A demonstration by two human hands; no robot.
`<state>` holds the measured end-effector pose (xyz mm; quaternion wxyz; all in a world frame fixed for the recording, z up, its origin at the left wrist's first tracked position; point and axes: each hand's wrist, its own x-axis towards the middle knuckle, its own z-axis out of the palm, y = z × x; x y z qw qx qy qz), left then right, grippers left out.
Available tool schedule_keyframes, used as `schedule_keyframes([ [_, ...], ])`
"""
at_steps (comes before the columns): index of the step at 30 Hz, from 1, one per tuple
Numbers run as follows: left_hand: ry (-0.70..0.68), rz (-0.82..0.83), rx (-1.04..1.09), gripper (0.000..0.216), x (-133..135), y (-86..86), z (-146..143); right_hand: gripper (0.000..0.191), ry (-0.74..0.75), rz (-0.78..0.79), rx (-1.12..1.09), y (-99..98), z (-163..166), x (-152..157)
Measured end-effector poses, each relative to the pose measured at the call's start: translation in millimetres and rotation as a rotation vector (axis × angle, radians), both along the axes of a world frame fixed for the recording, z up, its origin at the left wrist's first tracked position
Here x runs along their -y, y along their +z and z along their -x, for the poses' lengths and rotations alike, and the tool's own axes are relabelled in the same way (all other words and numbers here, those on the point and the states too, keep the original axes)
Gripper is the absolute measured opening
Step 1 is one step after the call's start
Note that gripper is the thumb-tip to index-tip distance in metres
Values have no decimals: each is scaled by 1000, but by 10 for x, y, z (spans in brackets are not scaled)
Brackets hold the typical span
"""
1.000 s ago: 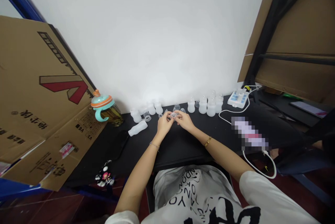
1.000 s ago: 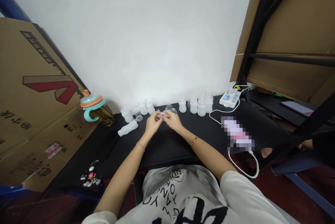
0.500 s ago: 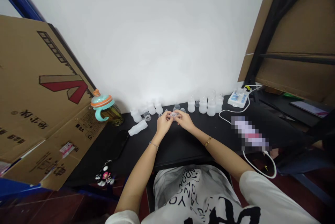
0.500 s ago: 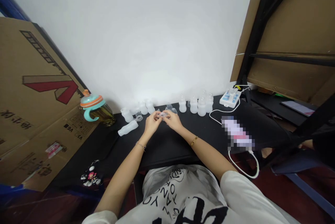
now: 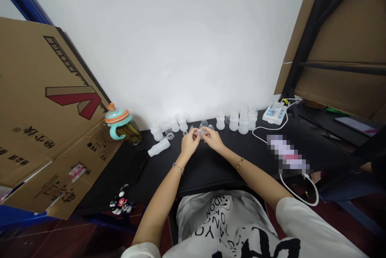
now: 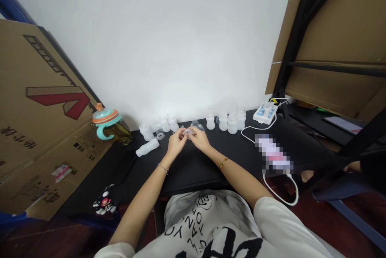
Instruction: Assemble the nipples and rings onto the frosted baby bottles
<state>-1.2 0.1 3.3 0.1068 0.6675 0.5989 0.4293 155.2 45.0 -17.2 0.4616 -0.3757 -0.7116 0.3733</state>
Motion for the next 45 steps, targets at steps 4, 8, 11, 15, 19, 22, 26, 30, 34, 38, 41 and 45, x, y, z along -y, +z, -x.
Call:
schedule_keyframes([
  [4,-25,-3,7,22,9,11,0,33,-46,-28,41,-1,-8,-7],
  [8,-33,-11,8,22,10,11,4,32,-42,-28,45,-15,-1,-23],
  [11,-30,-10,3,22,10,10,7,32,-35,-23,37,-19,8,-25],
  [15,-36,-14,5,22,9,11,14,30,-10,-14,23,-5,12,-5],
  [19,-34,-14,2,21,7,10,22,28,-3,-16,11,12,10,14],
  [22,-29,-16,-3,20,1,4,26,28,-4,-13,12,14,12,17],
  [26,-25,-13,-12,20,-11,-8,32,29,-7,4,16,13,16,16],
  [30,-25,-9,-10,20,-18,-14,40,29,-15,-2,18,11,17,17],
  [34,-21,-8,-17,20,-20,-13,43,28,-7,-11,22,15,14,18],
  [38,-8,-7,-15,19,-20,-11,41,29,-9,-3,24,25,13,19],
  [41,-5,-3,-5,18,-16,-4,39,29,-9,-3,22,33,15,24],
  [45,-14,-12,47,16,-11,0,39,29,-11,-15,29,35,17,31],
])
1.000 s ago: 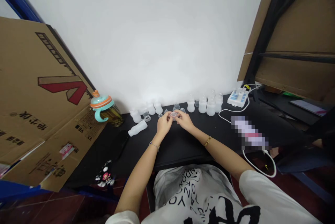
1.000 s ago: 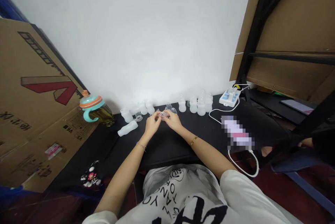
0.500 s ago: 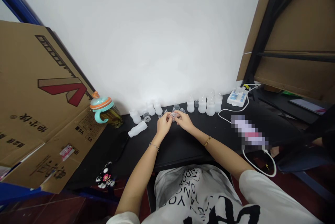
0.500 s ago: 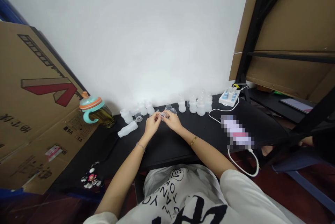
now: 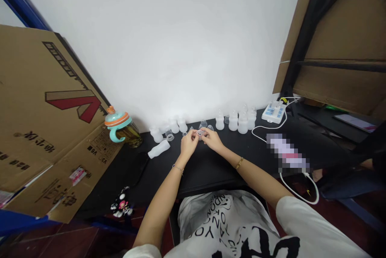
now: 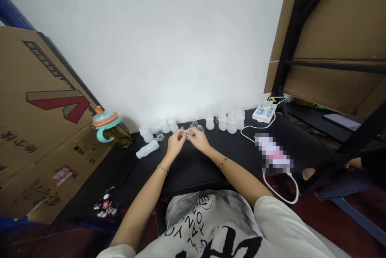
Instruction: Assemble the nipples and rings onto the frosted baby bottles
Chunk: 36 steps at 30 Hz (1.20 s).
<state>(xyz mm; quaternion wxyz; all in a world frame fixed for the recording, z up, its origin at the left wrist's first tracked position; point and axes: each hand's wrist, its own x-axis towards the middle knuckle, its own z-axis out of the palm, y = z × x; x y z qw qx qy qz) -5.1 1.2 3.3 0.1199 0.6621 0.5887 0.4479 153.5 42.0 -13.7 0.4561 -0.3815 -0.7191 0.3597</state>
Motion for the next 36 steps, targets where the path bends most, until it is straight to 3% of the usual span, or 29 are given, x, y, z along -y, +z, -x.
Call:
schedule_keyframes([
  [6,-79,6,144,21,-55,-70,13,32,-17,-28,32,-9,-4,-4],
  [13,-67,9,162,23,-106,-125,30,34,-5,-37,40,-20,-10,-15],
  [36,-3,57,104,17,-19,32,8,35,-4,-58,25,-20,-9,-31],
])
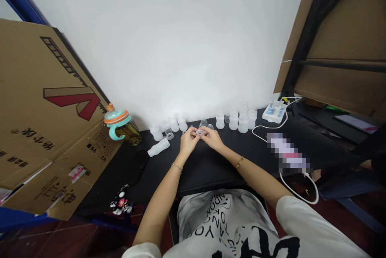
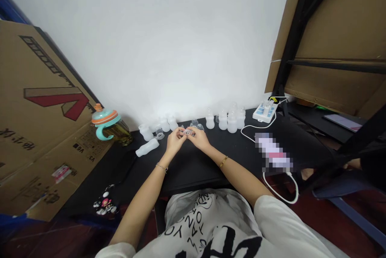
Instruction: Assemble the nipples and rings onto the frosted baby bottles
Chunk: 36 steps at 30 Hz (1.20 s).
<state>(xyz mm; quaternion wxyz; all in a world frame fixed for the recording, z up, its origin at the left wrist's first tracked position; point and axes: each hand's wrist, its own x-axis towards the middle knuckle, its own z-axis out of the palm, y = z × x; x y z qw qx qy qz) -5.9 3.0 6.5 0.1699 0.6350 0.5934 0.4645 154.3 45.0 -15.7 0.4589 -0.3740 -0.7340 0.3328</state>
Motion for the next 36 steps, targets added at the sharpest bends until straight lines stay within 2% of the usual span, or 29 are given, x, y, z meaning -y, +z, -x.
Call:
schedule_keyframes([
  [18,60,-40,-202,24,27,-54,-14,32,-29,11,89,-67,8,-40],
  [24,87,-66,-133,26,9,-69,-7,33,26,134,-73,-59,23,-33],
  [27,40,-24,-82,29,-31,-118,8,33,30,162,-132,-47,27,-24],
  [31,-20,10,15,28,-77,-184,26,30,28,174,-111,-33,26,-11],
  [36,19,-10,27,25,-72,-172,24,27,13,113,-46,-19,15,1],
])
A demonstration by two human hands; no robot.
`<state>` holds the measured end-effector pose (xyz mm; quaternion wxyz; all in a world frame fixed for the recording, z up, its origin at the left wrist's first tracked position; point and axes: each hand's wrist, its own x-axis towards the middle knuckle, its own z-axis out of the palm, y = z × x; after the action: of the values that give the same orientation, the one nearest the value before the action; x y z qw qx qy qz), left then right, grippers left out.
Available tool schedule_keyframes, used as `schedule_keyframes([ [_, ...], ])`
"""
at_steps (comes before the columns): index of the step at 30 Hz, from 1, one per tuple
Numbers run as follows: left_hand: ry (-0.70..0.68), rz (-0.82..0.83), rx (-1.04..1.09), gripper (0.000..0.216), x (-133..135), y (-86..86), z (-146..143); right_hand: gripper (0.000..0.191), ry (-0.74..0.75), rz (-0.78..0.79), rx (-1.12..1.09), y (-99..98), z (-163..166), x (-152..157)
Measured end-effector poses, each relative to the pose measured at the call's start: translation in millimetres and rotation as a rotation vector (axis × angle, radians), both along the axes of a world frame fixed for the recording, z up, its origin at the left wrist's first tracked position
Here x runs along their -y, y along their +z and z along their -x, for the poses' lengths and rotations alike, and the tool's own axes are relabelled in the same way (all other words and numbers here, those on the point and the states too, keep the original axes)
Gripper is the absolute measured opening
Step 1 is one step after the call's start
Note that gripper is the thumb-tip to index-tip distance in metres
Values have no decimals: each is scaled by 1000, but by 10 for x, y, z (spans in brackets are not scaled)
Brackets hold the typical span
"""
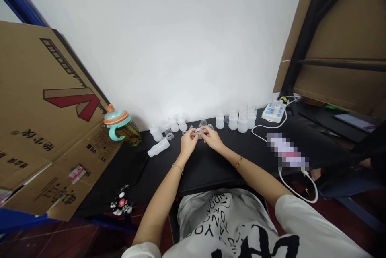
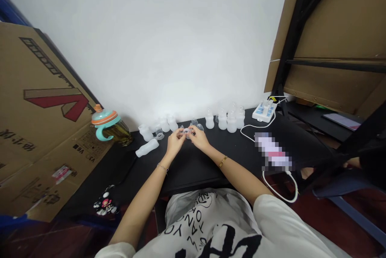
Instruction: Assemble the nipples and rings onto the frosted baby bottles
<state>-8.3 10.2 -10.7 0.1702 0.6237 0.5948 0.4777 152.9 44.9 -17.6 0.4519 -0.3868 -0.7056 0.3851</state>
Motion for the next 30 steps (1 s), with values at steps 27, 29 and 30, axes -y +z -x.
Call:
schedule_keyframes([
  [27,-21,33,174,20,7,69,-16,27,-28,-95,39,42,0,24],
  [29,-14,36,168,20,2,69,-14,26,-31,-96,40,41,0,22],
  [30,-8,34,162,19,0,69,-13,26,-31,-95,40,40,0,21],
])
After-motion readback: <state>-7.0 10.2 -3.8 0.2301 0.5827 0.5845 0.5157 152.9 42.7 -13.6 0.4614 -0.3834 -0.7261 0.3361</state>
